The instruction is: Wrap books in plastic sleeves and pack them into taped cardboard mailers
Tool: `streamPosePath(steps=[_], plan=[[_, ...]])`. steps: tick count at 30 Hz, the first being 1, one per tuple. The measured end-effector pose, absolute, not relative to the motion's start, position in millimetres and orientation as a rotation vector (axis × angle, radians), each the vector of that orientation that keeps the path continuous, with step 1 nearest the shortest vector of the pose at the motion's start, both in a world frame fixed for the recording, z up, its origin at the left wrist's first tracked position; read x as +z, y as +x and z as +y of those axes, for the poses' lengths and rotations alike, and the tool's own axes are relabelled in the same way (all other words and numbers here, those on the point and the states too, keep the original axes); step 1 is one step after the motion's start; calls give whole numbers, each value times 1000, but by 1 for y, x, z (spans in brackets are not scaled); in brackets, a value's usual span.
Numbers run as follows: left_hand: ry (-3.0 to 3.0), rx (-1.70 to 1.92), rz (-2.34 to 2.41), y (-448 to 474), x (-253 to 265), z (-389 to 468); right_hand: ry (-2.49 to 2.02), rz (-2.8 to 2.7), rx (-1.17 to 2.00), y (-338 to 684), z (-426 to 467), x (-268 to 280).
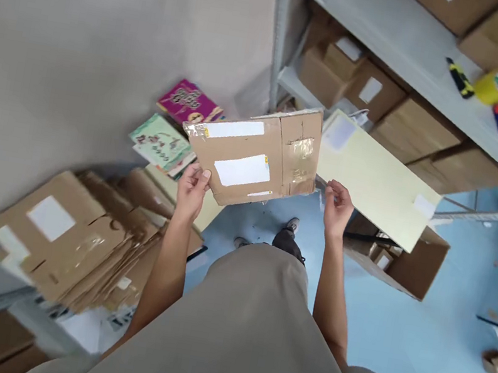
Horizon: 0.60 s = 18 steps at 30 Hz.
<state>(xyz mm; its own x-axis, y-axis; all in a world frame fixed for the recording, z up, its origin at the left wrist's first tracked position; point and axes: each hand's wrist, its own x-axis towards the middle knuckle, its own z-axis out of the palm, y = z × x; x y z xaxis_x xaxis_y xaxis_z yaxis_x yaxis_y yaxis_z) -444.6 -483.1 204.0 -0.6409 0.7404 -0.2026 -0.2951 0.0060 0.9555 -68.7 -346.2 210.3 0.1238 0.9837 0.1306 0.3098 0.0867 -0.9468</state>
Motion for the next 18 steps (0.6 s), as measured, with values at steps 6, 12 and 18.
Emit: streamPosePath(steps=[6, 12, 18], plan=[[584, 1496, 1470, -356, 207, -369, -1526, -1239, 938, 35, -293, 183], [618, 1334, 1425, -251, 201, -262, -1570, -1199, 1004, 139, -246, 176], [815, 1207, 1403, -178, 182, -187, -1622, -1066, 1015, 191, -219, 156]])
